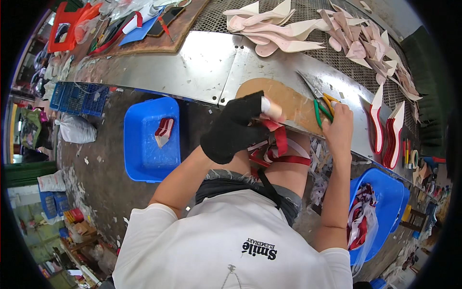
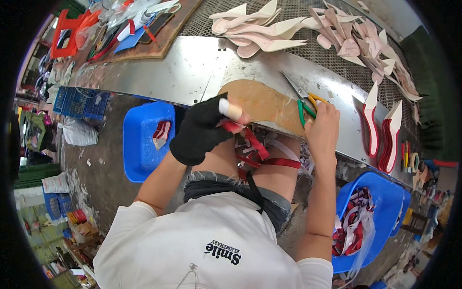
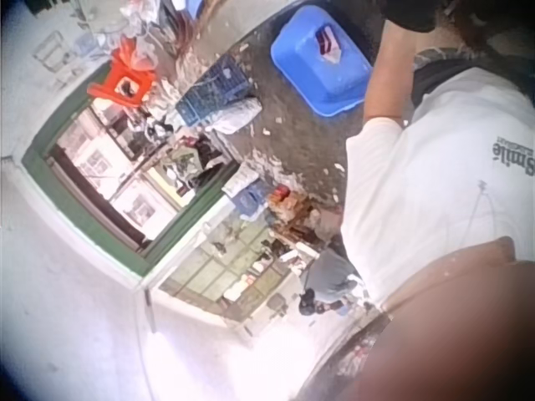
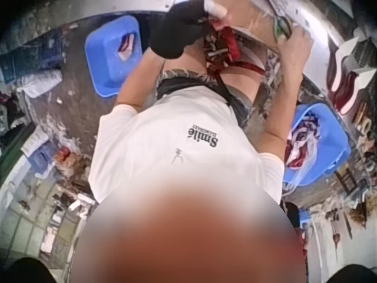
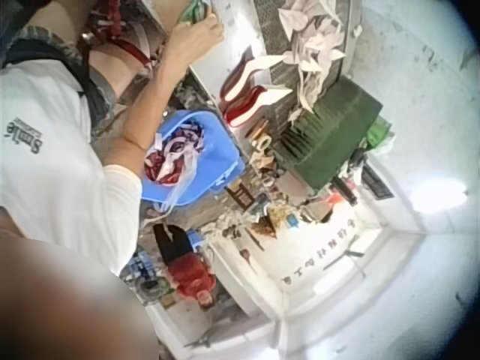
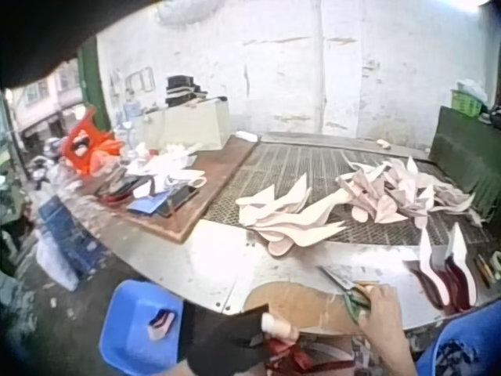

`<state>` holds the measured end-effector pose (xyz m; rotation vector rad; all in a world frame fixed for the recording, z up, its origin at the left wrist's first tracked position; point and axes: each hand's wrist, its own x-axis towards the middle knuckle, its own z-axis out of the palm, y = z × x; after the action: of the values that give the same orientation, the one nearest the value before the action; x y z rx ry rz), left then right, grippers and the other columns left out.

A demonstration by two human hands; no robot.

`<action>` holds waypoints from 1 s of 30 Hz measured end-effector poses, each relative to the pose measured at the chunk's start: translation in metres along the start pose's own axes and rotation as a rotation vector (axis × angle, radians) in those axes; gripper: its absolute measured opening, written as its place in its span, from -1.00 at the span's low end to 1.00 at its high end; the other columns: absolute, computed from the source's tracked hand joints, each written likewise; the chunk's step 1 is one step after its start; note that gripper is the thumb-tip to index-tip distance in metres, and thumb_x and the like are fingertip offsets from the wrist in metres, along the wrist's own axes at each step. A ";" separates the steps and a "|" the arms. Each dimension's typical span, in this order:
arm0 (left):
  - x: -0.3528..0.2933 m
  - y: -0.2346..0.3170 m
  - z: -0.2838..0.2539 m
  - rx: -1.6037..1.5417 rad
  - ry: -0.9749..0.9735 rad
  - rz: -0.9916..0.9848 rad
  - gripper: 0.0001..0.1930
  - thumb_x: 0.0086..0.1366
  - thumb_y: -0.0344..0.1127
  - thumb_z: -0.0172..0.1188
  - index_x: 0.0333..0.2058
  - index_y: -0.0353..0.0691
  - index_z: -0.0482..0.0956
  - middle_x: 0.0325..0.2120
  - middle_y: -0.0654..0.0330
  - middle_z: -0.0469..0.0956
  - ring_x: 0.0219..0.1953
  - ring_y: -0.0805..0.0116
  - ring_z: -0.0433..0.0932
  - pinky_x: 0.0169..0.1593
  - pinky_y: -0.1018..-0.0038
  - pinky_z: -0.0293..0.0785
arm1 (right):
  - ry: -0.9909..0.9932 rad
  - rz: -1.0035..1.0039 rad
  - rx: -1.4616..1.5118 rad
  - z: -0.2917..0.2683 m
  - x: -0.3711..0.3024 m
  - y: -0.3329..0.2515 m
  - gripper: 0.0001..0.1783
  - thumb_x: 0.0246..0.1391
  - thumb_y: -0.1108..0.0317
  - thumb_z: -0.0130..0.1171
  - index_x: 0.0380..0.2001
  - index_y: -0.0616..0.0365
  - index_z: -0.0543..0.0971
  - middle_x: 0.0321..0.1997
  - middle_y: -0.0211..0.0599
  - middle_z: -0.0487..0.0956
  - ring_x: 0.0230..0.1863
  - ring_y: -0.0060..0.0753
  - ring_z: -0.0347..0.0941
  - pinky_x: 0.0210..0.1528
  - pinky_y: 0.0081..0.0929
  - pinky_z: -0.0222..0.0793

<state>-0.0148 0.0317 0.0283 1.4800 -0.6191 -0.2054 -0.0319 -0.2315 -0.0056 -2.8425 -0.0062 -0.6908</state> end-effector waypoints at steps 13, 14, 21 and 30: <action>-0.025 -0.033 0.003 -0.274 0.108 -0.445 -0.50 0.08 -0.58 0.20 0.05 -0.29 0.35 -0.38 0.26 0.50 -0.34 0.57 0.47 -0.28 0.63 0.42 | -0.458 0.326 0.997 -0.040 -0.052 0.015 -0.60 -0.17 0.45 0.24 -0.18 0.24 0.42 -0.44 -0.36 0.45 -0.38 -0.51 0.40 -0.25 -0.52 0.34; -0.027 -0.036 0.003 -0.270 0.079 -0.448 -0.50 0.09 -0.58 0.19 0.05 -0.29 0.35 -0.38 0.25 0.50 -0.33 0.57 0.47 -0.27 0.63 0.42 | -0.550 0.328 1.013 -0.044 -0.070 0.011 -0.57 -0.19 0.45 0.30 -0.19 0.22 0.41 -0.47 -0.45 0.41 -0.40 -0.63 0.36 -0.29 -0.56 0.33; -0.033 -0.052 0.013 -0.297 0.016 -0.517 -0.44 0.08 -0.57 0.19 0.10 -0.34 0.29 -0.34 0.17 0.54 -0.31 0.51 0.52 -0.23 0.59 0.45 | -0.761 0.448 0.931 -0.041 -0.115 0.001 -0.71 -0.13 0.43 0.31 -0.37 0.25 0.42 -0.61 -0.33 0.43 -0.55 -0.65 0.30 -0.47 -0.61 0.24; -0.043 -0.065 0.017 -0.232 -0.018 -0.628 -0.44 0.06 -0.53 0.22 0.09 -0.35 0.33 -0.33 0.18 0.57 -0.27 0.50 0.52 -0.17 0.58 0.43 | -0.671 0.259 0.659 -0.039 -0.102 -0.012 -0.54 -0.34 0.29 0.43 -0.36 0.24 0.45 -0.63 -0.33 0.40 -0.59 -0.62 0.23 -0.48 -0.61 0.20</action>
<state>-0.0435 0.0309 -0.0461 1.4077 -0.1185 -0.7507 -0.1411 -0.2232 -0.0154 -2.2332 0.0234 0.2945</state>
